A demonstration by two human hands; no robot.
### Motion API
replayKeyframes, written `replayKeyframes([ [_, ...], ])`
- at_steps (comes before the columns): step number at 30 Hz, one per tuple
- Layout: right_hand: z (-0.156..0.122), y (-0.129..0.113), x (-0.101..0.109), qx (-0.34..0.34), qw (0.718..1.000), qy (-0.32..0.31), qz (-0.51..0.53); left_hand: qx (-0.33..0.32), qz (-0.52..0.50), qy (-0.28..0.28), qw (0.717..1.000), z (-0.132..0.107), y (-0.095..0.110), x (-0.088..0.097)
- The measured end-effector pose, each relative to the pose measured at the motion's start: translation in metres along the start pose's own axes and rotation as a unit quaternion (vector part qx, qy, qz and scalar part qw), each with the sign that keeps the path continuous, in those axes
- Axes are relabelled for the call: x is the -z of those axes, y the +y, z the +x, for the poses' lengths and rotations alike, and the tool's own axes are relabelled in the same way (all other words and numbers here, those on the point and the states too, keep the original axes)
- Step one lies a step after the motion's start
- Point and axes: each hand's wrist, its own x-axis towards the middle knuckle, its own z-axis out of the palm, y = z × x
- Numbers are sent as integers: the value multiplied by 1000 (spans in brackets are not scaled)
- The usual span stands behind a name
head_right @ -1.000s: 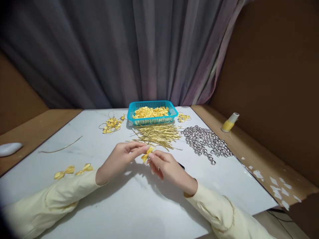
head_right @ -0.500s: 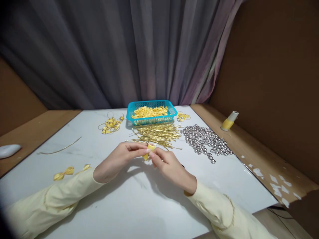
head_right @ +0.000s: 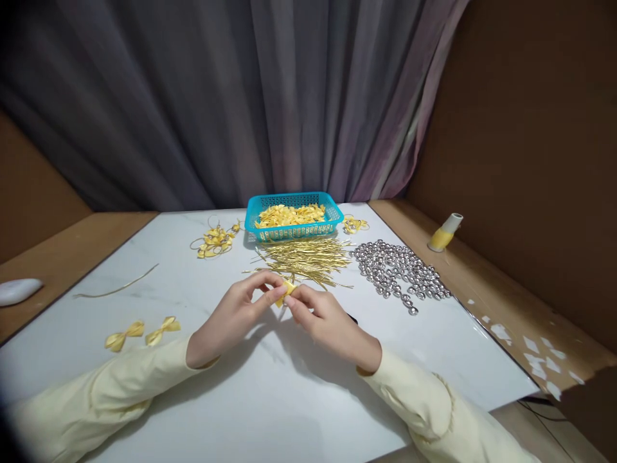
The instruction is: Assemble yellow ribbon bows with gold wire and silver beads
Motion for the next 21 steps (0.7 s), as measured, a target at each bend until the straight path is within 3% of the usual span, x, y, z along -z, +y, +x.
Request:
replayKeyframes([
  [7, 0, -1, -1, -10, 998, -44, 36, -32, 36, 17, 999, -3, -2, -1],
  [14, -1, -4, -2, 40, 998, 16, -50, -65, 80, 30, 994, -3, -2, -2],
  [21, -1, 0, -5, -24, 994, -40, 94, -27, 32, 43, 998, -4, -1, -3],
])
